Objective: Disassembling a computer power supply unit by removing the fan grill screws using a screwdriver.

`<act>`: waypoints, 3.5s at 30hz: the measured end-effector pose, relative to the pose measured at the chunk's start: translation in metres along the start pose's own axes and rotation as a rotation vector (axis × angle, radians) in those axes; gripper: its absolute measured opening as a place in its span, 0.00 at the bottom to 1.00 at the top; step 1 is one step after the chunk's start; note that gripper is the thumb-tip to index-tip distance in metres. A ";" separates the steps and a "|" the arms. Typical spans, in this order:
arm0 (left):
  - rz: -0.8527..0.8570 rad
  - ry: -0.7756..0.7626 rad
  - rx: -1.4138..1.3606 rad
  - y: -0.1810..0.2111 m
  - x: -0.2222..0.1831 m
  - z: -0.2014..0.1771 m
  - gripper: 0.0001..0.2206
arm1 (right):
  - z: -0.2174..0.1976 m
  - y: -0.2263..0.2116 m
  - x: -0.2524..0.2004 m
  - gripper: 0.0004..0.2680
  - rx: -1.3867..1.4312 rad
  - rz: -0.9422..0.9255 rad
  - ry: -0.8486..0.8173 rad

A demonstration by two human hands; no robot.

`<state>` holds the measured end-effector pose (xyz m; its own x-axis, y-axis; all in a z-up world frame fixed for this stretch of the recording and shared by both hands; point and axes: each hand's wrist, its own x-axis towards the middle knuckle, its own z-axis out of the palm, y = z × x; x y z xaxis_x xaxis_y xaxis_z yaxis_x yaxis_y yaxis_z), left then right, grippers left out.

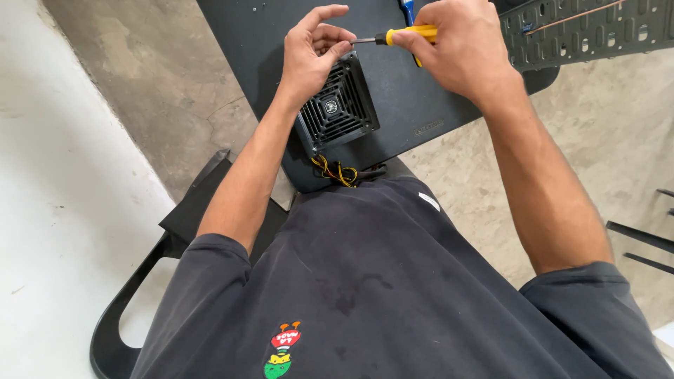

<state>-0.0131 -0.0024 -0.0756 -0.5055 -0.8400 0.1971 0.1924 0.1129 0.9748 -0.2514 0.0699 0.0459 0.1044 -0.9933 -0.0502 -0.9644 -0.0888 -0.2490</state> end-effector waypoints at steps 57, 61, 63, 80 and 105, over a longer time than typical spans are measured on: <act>0.051 -0.113 0.406 -0.028 0.007 0.003 0.18 | 0.058 0.010 0.022 0.18 -0.414 -0.115 -0.026; 0.015 -0.108 0.405 -0.030 0.009 0.000 0.18 | 0.052 0.002 0.033 0.18 -0.391 -0.088 -0.092; 0.005 -0.118 0.434 -0.033 0.010 -0.001 0.20 | 0.046 -0.004 0.037 0.19 -0.388 -0.095 -0.157; 0.274 -0.097 0.433 -0.020 0.011 0.008 0.10 | 0.049 -0.026 0.062 0.14 -0.474 -0.068 -0.265; 0.317 -0.034 0.531 -0.043 0.002 0.013 0.08 | 0.029 -0.049 0.065 0.11 -1.093 -0.594 0.240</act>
<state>-0.0330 -0.0016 -0.1154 -0.5200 -0.7060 0.4808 -0.1024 0.6104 0.7855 -0.1905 0.0117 0.0262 0.6528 -0.7575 -0.0004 -0.4928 -0.4251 0.7592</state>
